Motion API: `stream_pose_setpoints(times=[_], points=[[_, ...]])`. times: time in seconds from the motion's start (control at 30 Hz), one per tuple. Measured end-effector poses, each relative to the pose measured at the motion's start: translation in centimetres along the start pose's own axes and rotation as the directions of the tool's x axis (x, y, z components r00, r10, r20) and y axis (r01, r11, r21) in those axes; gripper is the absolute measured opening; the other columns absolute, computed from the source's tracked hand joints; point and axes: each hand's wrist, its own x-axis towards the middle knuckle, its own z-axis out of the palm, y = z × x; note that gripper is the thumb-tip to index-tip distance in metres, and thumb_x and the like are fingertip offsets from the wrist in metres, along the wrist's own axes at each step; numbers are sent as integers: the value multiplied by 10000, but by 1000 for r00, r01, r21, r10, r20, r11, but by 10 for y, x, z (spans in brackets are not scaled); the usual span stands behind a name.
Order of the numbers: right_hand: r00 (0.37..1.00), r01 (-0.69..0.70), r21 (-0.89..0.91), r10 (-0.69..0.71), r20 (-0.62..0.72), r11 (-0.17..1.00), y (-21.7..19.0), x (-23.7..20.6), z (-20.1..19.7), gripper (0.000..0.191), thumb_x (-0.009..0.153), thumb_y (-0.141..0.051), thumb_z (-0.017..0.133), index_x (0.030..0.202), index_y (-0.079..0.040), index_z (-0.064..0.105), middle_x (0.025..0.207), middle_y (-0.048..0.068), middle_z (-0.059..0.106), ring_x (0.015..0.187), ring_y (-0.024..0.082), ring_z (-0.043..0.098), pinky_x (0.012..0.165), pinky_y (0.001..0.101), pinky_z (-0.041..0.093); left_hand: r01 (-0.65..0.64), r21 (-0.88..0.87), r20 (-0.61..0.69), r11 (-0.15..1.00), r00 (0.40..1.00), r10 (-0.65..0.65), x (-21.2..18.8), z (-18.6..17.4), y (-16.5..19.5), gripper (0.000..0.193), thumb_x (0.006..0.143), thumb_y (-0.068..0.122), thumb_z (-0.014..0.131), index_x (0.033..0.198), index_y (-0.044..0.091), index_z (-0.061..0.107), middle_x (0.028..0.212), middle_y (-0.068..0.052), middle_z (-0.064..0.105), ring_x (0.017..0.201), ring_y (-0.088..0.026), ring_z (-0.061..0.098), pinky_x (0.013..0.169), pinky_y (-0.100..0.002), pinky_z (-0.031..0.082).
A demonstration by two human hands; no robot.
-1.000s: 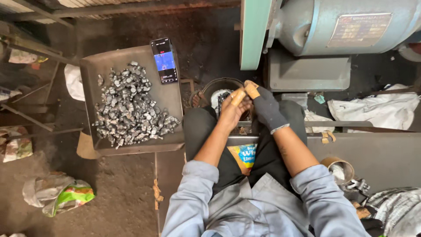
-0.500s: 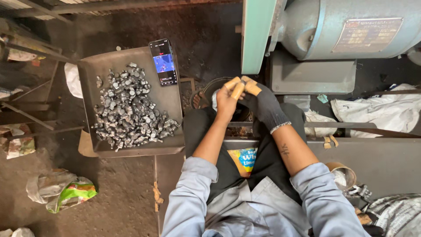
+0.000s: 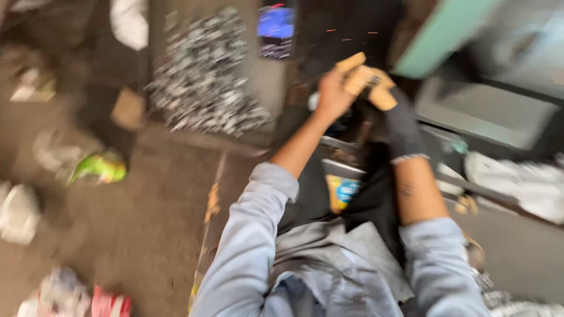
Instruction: The person sits on the floor and grinds small metal pieces against a running bench grinder, producing sparks, then places the ground pieces into a tray filled with similar pieces. They repeat the grind-and-place cycle with both hands, one piece at a time, while a phone plays video beside the tray.
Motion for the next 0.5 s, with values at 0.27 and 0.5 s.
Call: stream_pose_setpoints(times=[0.27,0.5], points=[[992,120,-939,-83,99,321,13,-37,11,626,930,-423,703,1392,-28,553,1298,192,677,1085,284,689,930,393,509,-351,904,362,-243,932,0,12,-217,6,259,793,96,624,1028,28,708,906,-104,733,957,-300,668,762,-454,527],[982,180,-981,45,184,70,26,-37,40,598,884,-377,671,1408,-101,589,1312,219,633,1204,400,584,960,475,443,-443,895,442,41,896,44,20,-232,24,290,712,62,721,1001,47,744,985,-143,710,1019,-326,618,874,-453,492]])
